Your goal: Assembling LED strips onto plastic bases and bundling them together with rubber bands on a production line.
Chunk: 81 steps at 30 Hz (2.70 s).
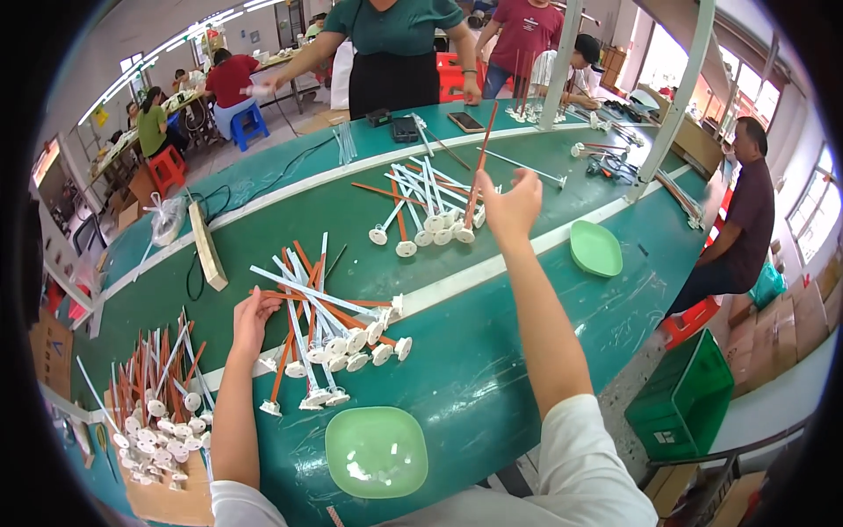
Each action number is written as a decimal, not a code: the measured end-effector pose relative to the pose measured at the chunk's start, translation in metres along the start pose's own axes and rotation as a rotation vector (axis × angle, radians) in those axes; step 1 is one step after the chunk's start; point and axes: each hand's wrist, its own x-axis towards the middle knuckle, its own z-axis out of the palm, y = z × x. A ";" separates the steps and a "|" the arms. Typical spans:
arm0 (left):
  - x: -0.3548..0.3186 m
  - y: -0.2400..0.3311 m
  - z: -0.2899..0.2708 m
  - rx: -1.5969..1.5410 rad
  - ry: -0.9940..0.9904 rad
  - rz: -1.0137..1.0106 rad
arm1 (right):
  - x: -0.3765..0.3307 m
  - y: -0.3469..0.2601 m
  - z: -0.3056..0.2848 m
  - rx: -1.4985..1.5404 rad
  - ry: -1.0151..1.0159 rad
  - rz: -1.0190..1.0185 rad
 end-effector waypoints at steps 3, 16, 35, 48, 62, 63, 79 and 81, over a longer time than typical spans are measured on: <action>-0.001 -0.005 -0.003 0.025 0.005 0.008 | 0.010 0.047 0.064 -0.083 0.018 -0.334; 0.001 -0.002 0.003 0.204 0.071 -0.073 | 0.015 0.001 0.199 -0.535 -1.286 0.083; 0.000 0.005 0.000 0.230 0.069 -0.060 | -0.027 -0.052 0.173 -0.605 -1.353 -0.078; 0.002 0.002 0.001 0.228 0.052 -0.071 | -0.008 -0.032 0.179 -0.432 -1.262 -0.179; 0.008 -0.011 -0.004 0.248 0.041 -0.011 | -0.008 -0.036 0.136 -0.281 -1.273 -0.178; 0.008 -0.010 -0.004 0.247 0.042 -0.015 | -0.010 -0.044 0.131 -0.283 -1.277 -0.177; -0.026 -0.001 0.050 0.474 -0.194 0.093 | -0.137 -0.126 0.099 -0.172 -1.728 -0.160; -0.026 -0.004 0.061 0.462 -0.216 0.046 | -0.143 -0.127 0.095 -0.125 -1.784 -0.124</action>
